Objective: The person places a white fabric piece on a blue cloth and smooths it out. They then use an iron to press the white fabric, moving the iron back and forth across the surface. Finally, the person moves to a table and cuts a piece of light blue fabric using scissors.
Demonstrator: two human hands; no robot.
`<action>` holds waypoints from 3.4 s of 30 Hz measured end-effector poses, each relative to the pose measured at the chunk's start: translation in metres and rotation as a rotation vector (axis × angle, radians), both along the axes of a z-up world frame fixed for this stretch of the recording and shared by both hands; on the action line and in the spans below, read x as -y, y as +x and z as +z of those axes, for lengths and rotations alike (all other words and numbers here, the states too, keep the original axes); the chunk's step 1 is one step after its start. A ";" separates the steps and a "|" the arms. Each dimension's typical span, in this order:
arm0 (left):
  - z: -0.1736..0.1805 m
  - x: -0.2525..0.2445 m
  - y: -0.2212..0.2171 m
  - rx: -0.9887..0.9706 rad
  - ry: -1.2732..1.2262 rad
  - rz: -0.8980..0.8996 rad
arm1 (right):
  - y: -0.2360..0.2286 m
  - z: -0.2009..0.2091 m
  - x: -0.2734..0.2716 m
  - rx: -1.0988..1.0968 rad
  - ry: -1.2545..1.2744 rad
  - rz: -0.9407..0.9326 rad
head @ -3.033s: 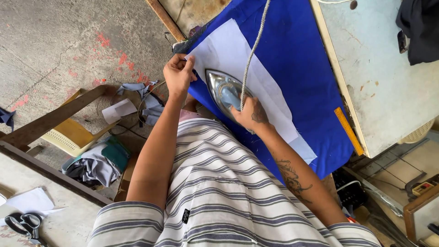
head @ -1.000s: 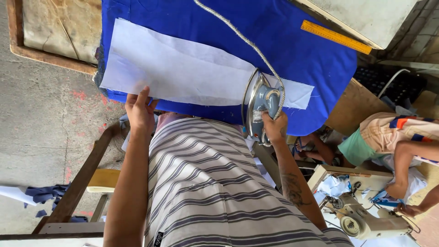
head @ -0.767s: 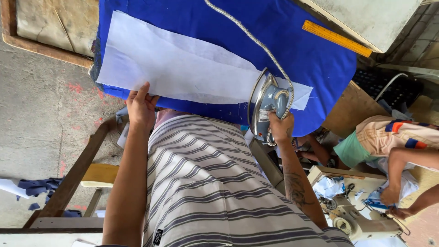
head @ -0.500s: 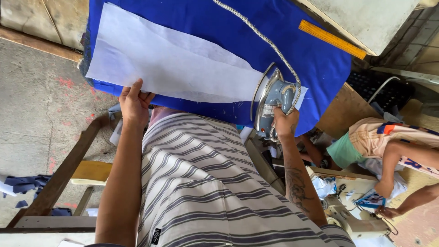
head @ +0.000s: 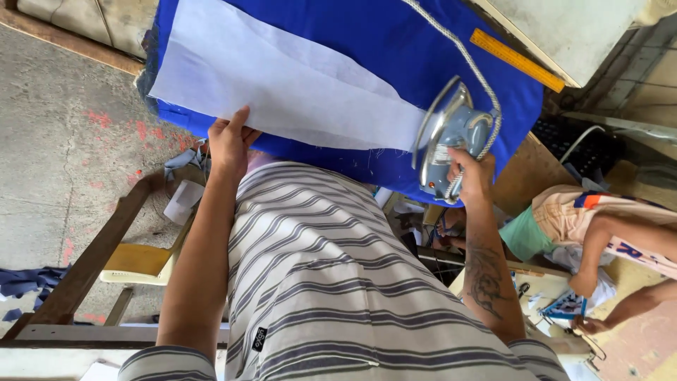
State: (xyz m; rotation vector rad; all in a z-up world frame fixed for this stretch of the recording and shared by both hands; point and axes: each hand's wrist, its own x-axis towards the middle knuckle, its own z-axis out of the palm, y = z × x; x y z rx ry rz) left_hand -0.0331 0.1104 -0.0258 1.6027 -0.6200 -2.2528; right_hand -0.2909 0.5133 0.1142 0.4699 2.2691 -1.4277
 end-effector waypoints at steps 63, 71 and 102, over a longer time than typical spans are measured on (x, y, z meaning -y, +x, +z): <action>0.003 0.104 0.007 0.622 -0.561 -0.239 | 0.068 -0.015 0.459 -0.071 0.485 1.291; -0.004 0.106 0.012 0.599 -0.563 -0.271 | 0.086 -0.015 0.424 -0.015 0.463 1.270; 0.002 0.086 0.023 0.373 -0.772 -0.229 | 0.066 -0.037 0.339 -0.049 0.309 1.043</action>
